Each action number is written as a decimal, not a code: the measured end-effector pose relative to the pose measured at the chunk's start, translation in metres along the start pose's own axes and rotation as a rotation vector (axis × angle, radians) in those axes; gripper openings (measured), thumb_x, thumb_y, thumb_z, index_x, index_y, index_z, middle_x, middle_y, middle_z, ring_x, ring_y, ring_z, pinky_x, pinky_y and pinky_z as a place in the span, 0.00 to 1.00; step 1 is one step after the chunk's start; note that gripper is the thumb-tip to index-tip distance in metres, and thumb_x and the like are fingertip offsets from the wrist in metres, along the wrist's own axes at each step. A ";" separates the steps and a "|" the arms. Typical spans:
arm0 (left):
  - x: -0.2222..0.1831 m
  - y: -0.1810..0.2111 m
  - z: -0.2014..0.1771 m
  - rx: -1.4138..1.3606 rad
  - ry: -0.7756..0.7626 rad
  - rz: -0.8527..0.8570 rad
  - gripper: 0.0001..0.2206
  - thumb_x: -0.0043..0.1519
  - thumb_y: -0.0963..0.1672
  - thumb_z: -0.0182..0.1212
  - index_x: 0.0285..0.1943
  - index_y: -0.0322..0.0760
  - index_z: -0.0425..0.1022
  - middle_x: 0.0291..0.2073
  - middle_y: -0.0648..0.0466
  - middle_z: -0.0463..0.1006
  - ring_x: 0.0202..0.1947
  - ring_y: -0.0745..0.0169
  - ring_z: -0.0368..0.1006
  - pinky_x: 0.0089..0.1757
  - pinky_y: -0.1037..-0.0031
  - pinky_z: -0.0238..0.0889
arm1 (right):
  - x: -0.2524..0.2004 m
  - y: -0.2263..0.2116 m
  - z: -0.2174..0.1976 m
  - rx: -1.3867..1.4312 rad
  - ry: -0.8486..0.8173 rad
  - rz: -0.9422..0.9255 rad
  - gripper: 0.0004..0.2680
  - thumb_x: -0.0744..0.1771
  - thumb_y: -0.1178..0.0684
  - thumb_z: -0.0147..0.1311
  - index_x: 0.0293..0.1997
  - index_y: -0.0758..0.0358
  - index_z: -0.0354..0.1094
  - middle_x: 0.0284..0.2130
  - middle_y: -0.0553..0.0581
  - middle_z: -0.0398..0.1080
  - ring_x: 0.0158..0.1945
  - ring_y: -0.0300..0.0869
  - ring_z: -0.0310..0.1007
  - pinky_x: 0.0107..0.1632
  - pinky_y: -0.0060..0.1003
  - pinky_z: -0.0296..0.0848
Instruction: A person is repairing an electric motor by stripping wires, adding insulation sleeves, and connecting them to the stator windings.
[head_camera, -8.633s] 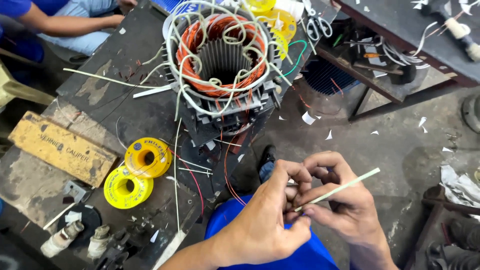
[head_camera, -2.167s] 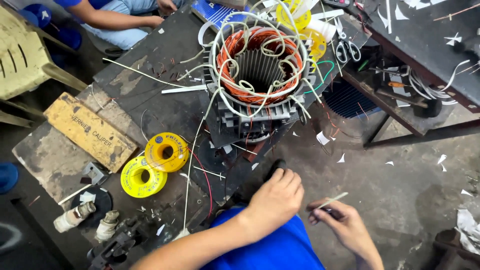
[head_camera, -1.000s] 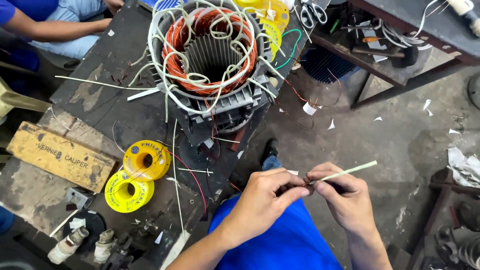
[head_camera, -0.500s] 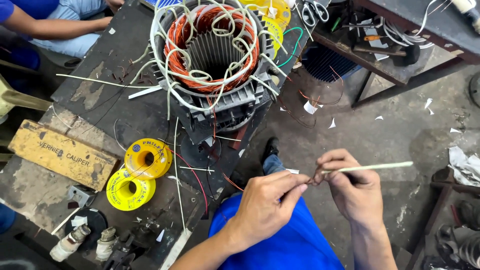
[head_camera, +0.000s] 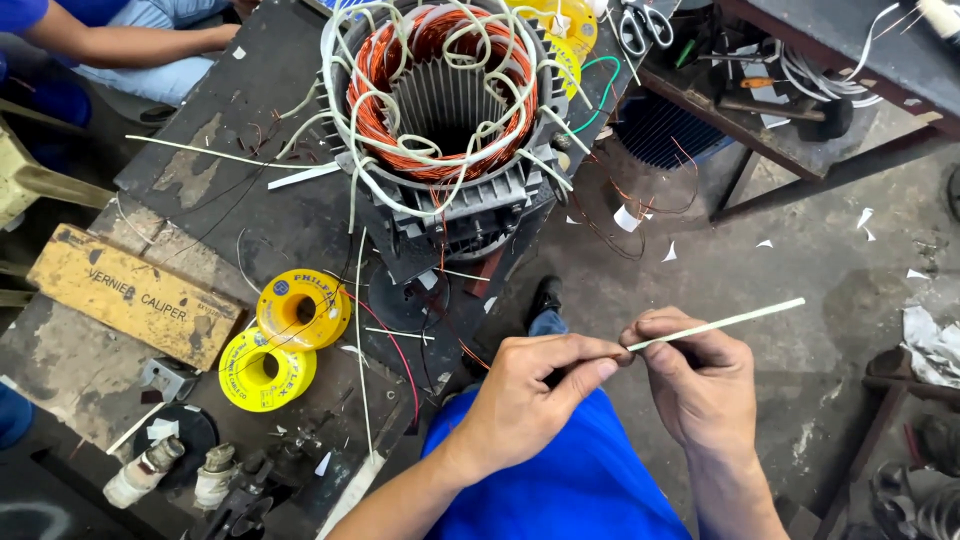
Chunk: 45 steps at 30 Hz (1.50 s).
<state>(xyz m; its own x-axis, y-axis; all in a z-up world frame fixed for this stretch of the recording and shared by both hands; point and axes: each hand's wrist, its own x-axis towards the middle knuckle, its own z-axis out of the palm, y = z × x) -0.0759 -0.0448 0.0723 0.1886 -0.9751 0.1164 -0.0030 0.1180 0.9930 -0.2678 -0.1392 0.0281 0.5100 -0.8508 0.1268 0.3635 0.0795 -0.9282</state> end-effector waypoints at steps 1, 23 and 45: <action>0.000 0.000 0.000 -0.022 0.004 0.010 0.07 0.70 0.40 0.63 0.52 0.35 0.84 0.46 0.51 0.89 0.45 0.64 0.85 0.50 0.76 0.76 | 0.000 0.000 0.002 0.010 0.005 0.001 0.08 0.70 0.61 0.62 0.54 0.70 0.77 0.43 0.67 0.77 0.47 0.51 0.80 0.48 0.38 0.82; -0.001 -0.001 0.005 0.056 0.036 -0.005 0.07 0.70 0.42 0.62 0.48 0.32 0.83 0.41 0.52 0.88 0.39 0.63 0.83 0.45 0.74 0.74 | -0.001 0.000 0.019 0.082 0.089 0.031 0.04 0.70 0.58 0.62 0.49 0.64 0.75 0.39 0.63 0.78 0.49 0.51 0.78 0.45 0.38 0.78; -0.001 -0.002 0.009 0.065 0.037 -0.014 0.08 0.70 0.41 0.61 0.52 0.31 0.83 0.48 0.48 0.88 0.48 0.59 0.86 0.52 0.73 0.77 | 0.000 0.006 0.006 0.025 0.046 0.013 0.04 0.71 0.61 0.60 0.50 0.66 0.75 0.43 0.68 0.79 0.49 0.52 0.80 0.48 0.39 0.82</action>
<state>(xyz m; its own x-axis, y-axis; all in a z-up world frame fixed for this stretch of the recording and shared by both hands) -0.0851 -0.0463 0.0707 0.2250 -0.9689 0.1028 -0.0640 0.0906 0.9938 -0.2609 -0.1359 0.0250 0.4783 -0.8727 0.0984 0.3771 0.1029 -0.9204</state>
